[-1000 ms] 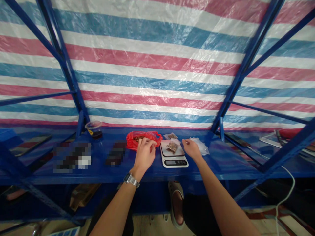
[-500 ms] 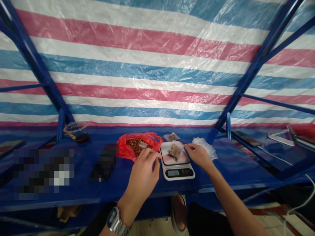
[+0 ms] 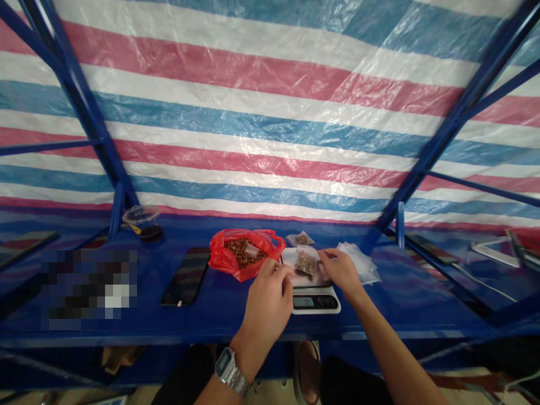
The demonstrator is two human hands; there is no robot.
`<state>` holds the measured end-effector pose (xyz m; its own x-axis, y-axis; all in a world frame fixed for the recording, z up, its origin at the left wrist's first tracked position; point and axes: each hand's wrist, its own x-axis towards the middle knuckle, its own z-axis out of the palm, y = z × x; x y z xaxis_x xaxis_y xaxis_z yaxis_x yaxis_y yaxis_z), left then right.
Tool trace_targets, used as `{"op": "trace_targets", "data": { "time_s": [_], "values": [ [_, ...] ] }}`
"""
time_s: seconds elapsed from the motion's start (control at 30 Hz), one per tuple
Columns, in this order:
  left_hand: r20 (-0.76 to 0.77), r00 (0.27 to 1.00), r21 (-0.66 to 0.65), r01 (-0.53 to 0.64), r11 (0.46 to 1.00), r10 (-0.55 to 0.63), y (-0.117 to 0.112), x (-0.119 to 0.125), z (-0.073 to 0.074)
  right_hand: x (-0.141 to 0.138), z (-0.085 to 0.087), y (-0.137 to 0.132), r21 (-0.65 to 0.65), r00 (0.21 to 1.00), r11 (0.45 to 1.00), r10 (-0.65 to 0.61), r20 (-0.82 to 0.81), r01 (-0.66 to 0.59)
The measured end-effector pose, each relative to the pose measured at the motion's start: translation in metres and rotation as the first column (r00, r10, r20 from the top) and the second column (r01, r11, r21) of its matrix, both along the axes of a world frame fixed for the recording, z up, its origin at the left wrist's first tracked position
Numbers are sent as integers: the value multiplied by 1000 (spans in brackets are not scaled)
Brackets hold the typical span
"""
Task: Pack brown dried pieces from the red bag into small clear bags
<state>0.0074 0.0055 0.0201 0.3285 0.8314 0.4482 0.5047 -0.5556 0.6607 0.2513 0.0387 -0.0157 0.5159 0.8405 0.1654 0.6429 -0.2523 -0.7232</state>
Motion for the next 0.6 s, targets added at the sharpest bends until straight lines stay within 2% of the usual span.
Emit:
{"op": "trace_targets", "data": {
  "time_s": [0.17,0.4,0.47,0.53,0.6],
  "values": [
    [6,1000,-29,-5,1000,6,-3,6,-5,-6,0,7,16,997,997,-70,18,70],
    [54,999,-33,-3,999,5,-2,7,-9,-17,4,14,127,997,992,-14,-70,23],
    [111,993,-11,-31,999,32,2,6,-10,-23,12,13,235,989,971,77,-123,-46],
    [201,975,-8,-90,996,90,8,7,-11,-34,22,11,360,961,922,218,-172,-144],
    [290,943,-61,-152,987,163,14,9,-14,-50,33,9,454,927,864,328,-181,-217]
  ]
}}
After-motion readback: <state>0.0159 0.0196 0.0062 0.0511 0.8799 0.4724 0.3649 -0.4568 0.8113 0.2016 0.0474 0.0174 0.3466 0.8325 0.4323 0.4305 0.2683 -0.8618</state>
